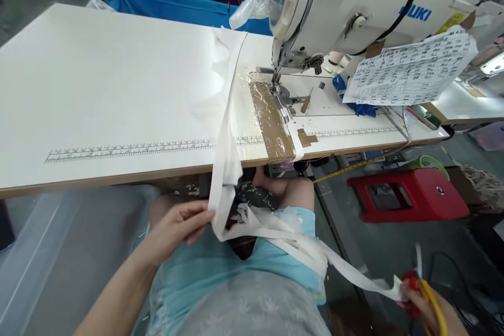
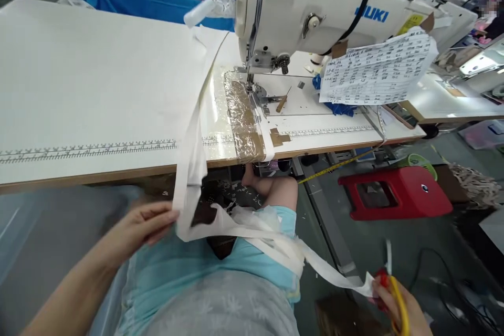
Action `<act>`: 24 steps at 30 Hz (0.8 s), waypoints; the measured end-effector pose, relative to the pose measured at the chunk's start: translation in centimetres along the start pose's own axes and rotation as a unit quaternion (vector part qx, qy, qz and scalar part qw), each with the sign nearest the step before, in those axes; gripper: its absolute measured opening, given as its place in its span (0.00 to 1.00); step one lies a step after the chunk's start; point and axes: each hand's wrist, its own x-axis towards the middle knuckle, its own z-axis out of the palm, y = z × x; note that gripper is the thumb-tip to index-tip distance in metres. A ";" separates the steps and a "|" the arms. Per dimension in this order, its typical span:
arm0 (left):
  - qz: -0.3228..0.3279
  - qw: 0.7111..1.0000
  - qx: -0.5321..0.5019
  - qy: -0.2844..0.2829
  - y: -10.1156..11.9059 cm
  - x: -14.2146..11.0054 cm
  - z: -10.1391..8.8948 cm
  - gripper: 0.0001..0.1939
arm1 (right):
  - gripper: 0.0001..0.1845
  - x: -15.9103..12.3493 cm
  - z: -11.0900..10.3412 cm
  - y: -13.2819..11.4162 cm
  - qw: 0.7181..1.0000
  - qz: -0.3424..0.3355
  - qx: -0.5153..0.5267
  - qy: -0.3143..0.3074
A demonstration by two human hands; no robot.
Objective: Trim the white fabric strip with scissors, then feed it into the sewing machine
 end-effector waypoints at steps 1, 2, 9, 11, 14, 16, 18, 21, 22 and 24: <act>-0.022 1.000 -0.008 -0.005 -1.5 0.0 0.5 0.19 | 0.20 -0.1 0.3 0.2 1.000 0.007 -0.021 -0.018; -0.036 0.999 -0.021 -0.005 -2.7 0.0 1.0 0.19 | 0.20 -0.1 0.8 0.1 0.999 0.013 -0.041 -0.032; -0.002 0.994 -0.106 -0.018 -4.1 -0.8 5.5 0.24 | 0.27 -2.3 9.6 -9.4 0.963 -0.097 0.053 -0.247; -0.002 0.994 -0.111 0.007 -3.9 -1.1 6.0 0.23 | 0.26 -3.5 11.7 -13.8 0.893 -0.176 0.081 -0.406; -0.002 0.991 -0.127 0.039 -3.8 -1.4 6.0 0.24 | 0.26 -4.0 13.7 -19.7 0.802 -0.286 0.050 -0.522; -0.006 0.989 -0.139 0.045 -3.9 -1.6 5.8 0.24 | 0.26 -3.5 14.5 -22.4 0.772 -0.352 -0.003 -0.529; -0.018 0.987 -0.155 0.046 -4.0 -1.8 5.7 0.24 | 0.26 -2.7 15.3 -24.1 0.742 -0.409 -0.057 -0.528; -0.033 0.982 -0.176 0.055 -4.2 -2.1 5.6 0.24 | 0.28 -1.8 16.4 -25.3 0.700 -0.453 -0.116 -0.539; -0.036 0.982 -0.178 0.060 -4.3 -2.1 5.6 0.24 | 0.28 -1.7 16.7 -25.5 0.693 -0.459 -0.127 -0.542; -0.040 0.981 -0.179 0.066 -4.4 -2.1 5.6 0.24 | 0.28 -1.7 17.1 -25.8 0.685 -0.468 -0.138 -0.541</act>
